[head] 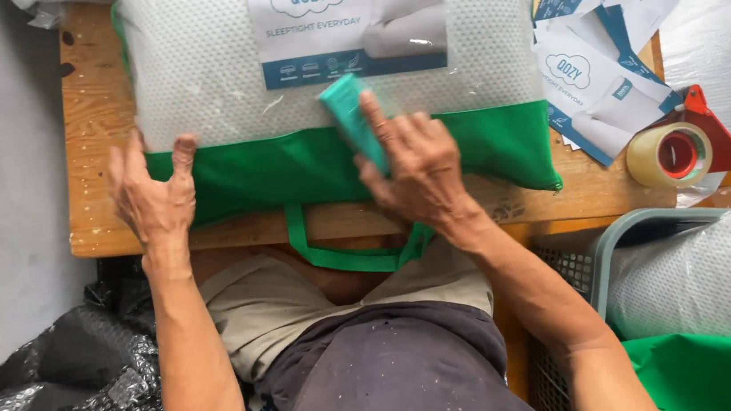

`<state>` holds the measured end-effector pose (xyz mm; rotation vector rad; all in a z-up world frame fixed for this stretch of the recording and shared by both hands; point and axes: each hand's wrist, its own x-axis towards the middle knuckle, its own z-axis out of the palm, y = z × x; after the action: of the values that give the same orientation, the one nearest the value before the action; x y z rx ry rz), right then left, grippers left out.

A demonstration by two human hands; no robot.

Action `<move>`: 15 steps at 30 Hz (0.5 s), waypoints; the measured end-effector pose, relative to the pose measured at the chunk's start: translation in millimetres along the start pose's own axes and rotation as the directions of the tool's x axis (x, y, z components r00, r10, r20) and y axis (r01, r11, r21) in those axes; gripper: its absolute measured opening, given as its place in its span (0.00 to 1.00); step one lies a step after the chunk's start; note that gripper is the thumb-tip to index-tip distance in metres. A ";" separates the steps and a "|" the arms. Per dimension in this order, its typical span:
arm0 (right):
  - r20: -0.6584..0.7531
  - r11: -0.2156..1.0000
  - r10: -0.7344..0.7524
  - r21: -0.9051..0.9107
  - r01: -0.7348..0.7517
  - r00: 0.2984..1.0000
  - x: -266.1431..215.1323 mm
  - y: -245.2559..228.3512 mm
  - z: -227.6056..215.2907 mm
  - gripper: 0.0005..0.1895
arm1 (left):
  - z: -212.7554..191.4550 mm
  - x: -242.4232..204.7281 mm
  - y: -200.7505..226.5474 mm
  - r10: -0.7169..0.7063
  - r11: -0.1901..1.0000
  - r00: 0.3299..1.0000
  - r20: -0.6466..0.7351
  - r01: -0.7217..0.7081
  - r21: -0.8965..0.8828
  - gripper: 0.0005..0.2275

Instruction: The person uses a small blue brush to wipe the surface of a packaged pillow, focusing on the green fabric band and the plastic-wrapped top. They flip the pillow over and continue brushing the green fabric on the other side.

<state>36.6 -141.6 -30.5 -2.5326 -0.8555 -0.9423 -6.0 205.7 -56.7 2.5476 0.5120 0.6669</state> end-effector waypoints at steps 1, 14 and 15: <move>-0.065 0.998 0.048 0.034 -0.046 0.997 5.5 10.6 -10.3 0.44 | -2.6 -2.8 -18.9 -0.154 0.961 0.958 0.243 0.202 -0.187 0.33; 0.011 0.939 0.038 0.341 -0.039 0.999 5.7 -53.8 17.0 0.41 | 8.3 -78.8 110.5 0.155 0.941 0.970 -0.185 -0.202 -0.272 0.24; 0.009 0.938 0.042 0.345 -0.043 0.999 2.4 -62.9 20.1 0.40 | 12.6 -88.8 129.4 0.002 0.854 1.000 0.011 0.004 -0.520 0.28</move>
<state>8.5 -82.4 -39.0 -2.2401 -0.8765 -0.7044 -41.4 54.3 -32.7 2.0345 0.2761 0.6807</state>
